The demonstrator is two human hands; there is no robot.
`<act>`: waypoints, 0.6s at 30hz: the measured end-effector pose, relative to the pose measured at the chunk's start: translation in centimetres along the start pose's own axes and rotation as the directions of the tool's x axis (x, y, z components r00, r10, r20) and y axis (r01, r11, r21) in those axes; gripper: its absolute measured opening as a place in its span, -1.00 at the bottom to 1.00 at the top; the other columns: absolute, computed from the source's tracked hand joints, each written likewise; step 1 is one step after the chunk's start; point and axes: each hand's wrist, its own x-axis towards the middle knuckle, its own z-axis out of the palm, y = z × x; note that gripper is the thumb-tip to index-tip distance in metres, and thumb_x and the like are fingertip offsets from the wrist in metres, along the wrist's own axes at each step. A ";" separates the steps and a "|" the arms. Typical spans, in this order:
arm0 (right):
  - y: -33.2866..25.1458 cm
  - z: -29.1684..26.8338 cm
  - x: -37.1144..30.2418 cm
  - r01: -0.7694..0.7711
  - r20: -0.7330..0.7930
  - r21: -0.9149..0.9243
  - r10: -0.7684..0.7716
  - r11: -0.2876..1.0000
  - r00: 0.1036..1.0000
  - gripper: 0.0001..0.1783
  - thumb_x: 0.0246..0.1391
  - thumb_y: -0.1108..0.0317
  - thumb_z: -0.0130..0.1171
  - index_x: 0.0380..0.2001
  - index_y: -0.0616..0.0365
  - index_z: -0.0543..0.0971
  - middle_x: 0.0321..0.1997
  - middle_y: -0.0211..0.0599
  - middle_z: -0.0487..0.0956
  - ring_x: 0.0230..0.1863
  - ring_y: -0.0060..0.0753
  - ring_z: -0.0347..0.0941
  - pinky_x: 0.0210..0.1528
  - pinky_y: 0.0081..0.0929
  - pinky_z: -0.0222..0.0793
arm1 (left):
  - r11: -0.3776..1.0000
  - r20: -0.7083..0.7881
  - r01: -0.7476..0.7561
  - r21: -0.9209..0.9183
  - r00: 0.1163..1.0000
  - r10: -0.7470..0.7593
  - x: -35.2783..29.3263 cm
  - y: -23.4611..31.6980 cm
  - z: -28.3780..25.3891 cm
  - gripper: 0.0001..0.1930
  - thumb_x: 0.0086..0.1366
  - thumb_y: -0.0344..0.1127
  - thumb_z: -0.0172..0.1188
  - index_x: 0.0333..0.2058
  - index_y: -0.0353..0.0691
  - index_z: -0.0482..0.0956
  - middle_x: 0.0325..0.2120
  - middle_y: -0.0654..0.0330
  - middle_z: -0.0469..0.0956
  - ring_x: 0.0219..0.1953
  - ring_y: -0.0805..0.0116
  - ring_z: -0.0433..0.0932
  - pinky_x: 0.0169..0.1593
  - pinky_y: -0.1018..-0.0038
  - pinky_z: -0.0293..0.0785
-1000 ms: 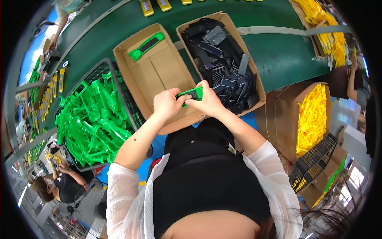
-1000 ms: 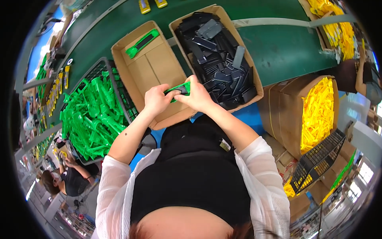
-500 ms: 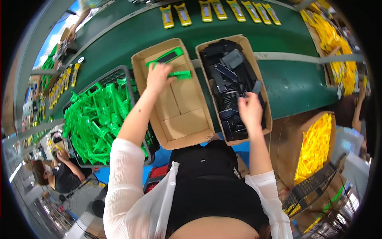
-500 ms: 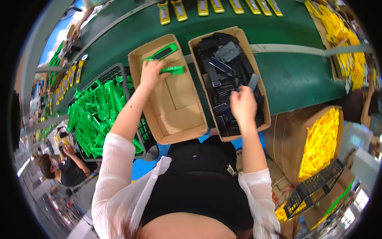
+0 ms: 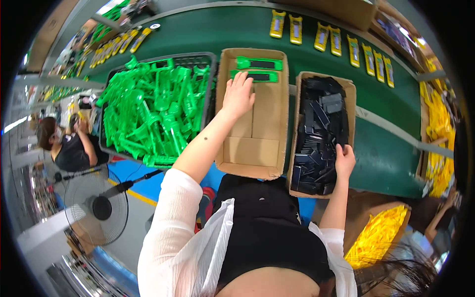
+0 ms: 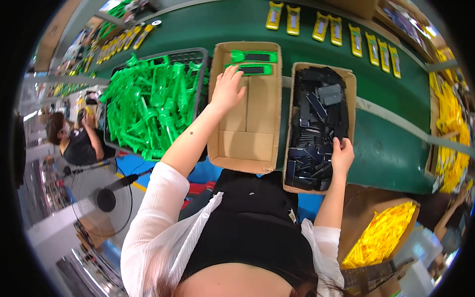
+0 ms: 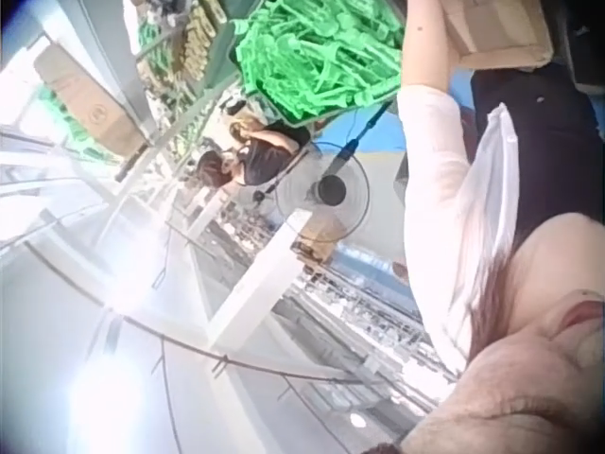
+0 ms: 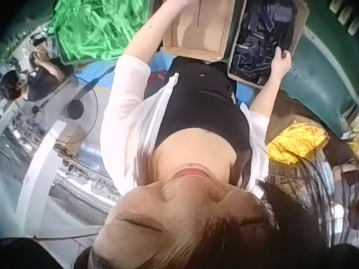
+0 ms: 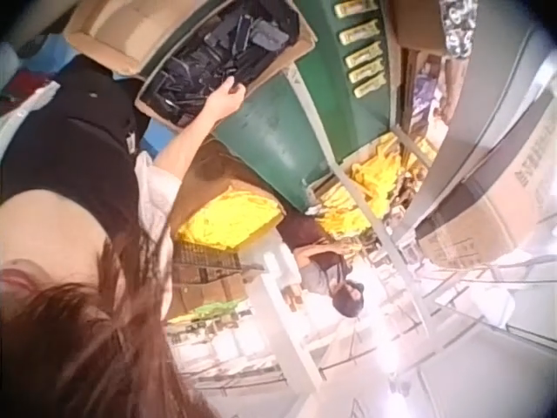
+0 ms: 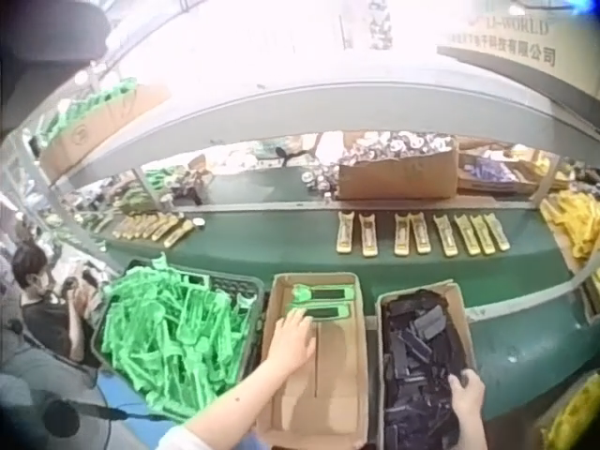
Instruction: Assembling plastic green components with black solar panels at a factory assembly line.
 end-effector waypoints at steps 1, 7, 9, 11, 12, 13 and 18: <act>-0.6 -0.1 0.0 -0.012 0.004 0.091 0.012 0.996 1.000 -0.70 -0.02 0.22 0.19 -0.46 0.29 0.44 -0.65 -0.35 0.35 -0.59 -0.51 0.22 -0.50 -0.49 0.19 | 0.999 -0.126 -0.041 -0.018 0.991 0.038 -0.4 0.2 -2.1 -0.60 0.00 -0.35 0.16 -0.13 -0.28 0.37 0.03 0.00 0.27 0.14 0.08 0.20 0.13 0.11 0.14; -3.9 2.3 -1.8 -0.042 0.242 0.470 -0.083 0.882 0.967 -0.77 0.01 0.31 0.22 -0.41 0.27 0.47 -0.62 -0.62 0.34 -0.58 -0.78 0.18 -0.57 -0.76 0.10 | 0.975 -0.467 0.215 -0.059 0.857 -0.217 -4.2 -5.3 -9.8 -0.68 0.06 -0.39 0.14 -0.17 -0.34 0.44 -0.22 -0.04 0.48 -0.14 0.04 0.46 -0.07 0.30 0.38; -5.6 3.0 -2.1 -0.049 0.250 0.549 -0.108 0.834 0.962 -0.79 0.00 0.33 0.22 -0.40 0.25 0.46 -0.61 -0.62 0.37 -0.60 -0.79 0.22 -0.58 -0.77 0.11 | 0.924 -0.388 0.362 -0.126 0.839 -0.382 -6.4 -7.0 -11.4 -0.68 0.08 -0.37 0.14 -0.16 -0.32 0.44 -0.24 -0.01 0.50 -0.16 0.11 0.48 -0.09 0.33 0.40; -7.5 2.8 -2.1 -0.131 0.353 0.656 -0.149 0.743 0.924 -0.81 0.00 0.35 0.21 -0.40 0.21 0.45 -0.61 -0.60 0.39 -0.62 -0.79 0.24 -0.60 -0.77 0.11 | 0.880 -0.351 0.455 -0.136 0.808 -0.473 -8.4 -8.5 -12.4 -0.69 0.09 -0.36 0.13 -0.16 -0.30 0.44 -0.24 0.02 0.50 -0.18 0.16 0.50 -0.12 0.35 0.42; -8.4 2.7 -2.2 -0.127 0.364 0.675 -0.178 0.726 0.914 -0.83 0.02 0.36 0.20 -0.40 0.18 0.44 -0.62 -0.59 0.39 -0.64 -0.79 0.24 -0.64 -0.78 0.11 | 0.871 -0.353 0.481 -0.105 0.801 -0.485 -9.7 -9.3 -12.7 -0.69 0.08 -0.36 0.12 -0.16 -0.29 0.43 -0.23 0.01 0.48 -0.17 0.11 0.47 -0.12 0.31 0.41; -9.0 2.7 -2.4 -0.124 0.364 0.679 -0.185 0.724 0.913 -0.83 0.02 0.36 0.20 -0.40 0.18 0.44 -0.62 -0.59 0.39 -0.64 -0.79 0.24 -0.64 -0.78 0.11 | 0.862 -0.348 0.501 -0.077 0.797 -0.494 -10.8 -9.8 -13.0 -0.69 0.08 -0.36 0.11 -0.16 -0.28 0.42 -0.22 0.01 0.47 -0.15 0.07 0.45 -0.13 0.27 0.41; -10.4 2.6 -3.5 -0.101 0.409 0.671 -0.253 0.735 0.877 -0.84 0.04 0.33 0.17 -0.42 0.19 0.46 -0.59 -0.62 0.35 -0.61 -0.81 0.22 -0.59 -0.75 0.24 | 0.745 -0.367 0.667 -0.023 0.688 -0.627 -12.3 -12.5 -13.2 -0.55 0.08 -0.25 0.16 -0.05 -0.23 0.31 -0.18 -0.01 0.42 -0.14 0.02 0.44 -0.14 0.21 0.41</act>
